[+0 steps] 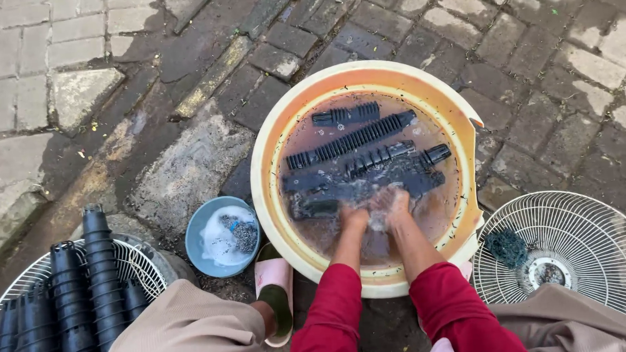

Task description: Washing and scrubbing black plastic nursery tubes in a bucket of water.

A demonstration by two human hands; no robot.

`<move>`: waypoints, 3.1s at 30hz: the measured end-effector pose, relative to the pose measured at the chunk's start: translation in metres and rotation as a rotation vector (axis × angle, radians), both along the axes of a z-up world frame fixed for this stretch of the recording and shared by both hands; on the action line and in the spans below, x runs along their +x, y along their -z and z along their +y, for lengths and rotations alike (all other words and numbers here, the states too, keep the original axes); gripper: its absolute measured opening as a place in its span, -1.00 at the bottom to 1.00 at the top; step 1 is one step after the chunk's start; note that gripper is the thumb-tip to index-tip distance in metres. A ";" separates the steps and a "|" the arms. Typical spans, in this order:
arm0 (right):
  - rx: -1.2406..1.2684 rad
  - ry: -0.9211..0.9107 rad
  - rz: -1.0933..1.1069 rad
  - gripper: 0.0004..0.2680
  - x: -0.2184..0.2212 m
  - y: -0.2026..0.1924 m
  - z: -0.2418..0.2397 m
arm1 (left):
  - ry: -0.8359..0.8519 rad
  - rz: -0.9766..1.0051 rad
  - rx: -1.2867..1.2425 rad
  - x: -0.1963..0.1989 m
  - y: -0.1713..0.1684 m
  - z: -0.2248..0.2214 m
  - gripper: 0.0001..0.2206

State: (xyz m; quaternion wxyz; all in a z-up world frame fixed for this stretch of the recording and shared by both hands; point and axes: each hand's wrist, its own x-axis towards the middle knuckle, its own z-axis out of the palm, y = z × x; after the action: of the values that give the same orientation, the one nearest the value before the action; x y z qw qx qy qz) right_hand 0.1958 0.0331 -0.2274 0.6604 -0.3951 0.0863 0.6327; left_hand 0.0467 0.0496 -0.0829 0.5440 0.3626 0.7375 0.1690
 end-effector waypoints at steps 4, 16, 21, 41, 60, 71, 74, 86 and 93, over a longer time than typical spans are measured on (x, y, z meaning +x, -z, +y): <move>0.608 -0.311 0.407 -0.79 -0.023 -0.141 0.007 | 0.132 0.075 0.014 0.000 0.008 -0.002 -0.37; 0.216 -0.347 -1.159 -0.61 -0.022 -0.083 0.016 | 0.465 -0.067 0.451 -0.024 -0.107 0.001 -0.47; -0.378 -0.464 -0.517 -0.72 -0.040 -0.148 -0.001 | 0.661 0.627 0.626 -0.052 -0.083 0.022 -0.54; -0.364 -0.120 -0.368 -0.82 0.005 -0.117 0.007 | 0.852 0.264 0.287 -0.088 -0.009 0.060 -0.15; -0.004 0.132 -0.169 -0.71 -0.005 -0.196 -0.005 | 0.583 -0.515 -0.070 -0.051 -0.084 0.023 -0.30; 0.282 0.143 -0.434 -0.80 -0.037 -0.242 -0.006 | 0.704 -0.355 0.103 -0.050 -0.057 0.024 -0.35; 0.305 0.097 -0.478 -0.77 -0.044 -0.249 -0.006 | 0.681 -0.403 0.094 -0.048 -0.076 0.023 -0.33; 0.177 0.099 -0.299 -0.75 -0.020 -0.238 -0.005 | 0.536 -0.915 -0.279 -0.055 -0.104 0.023 -0.23; -0.288 -0.165 -1.278 -0.76 -0.006 -0.227 -0.010 | -0.230 -0.793 -0.131 -0.056 -0.065 0.038 -0.20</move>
State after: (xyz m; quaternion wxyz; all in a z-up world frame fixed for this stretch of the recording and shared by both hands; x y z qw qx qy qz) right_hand 0.1894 0.0235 -0.0005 0.4715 -0.7827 -0.2694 0.3042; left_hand -0.0095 0.0877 -0.0181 0.7853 0.1497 0.5159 0.3079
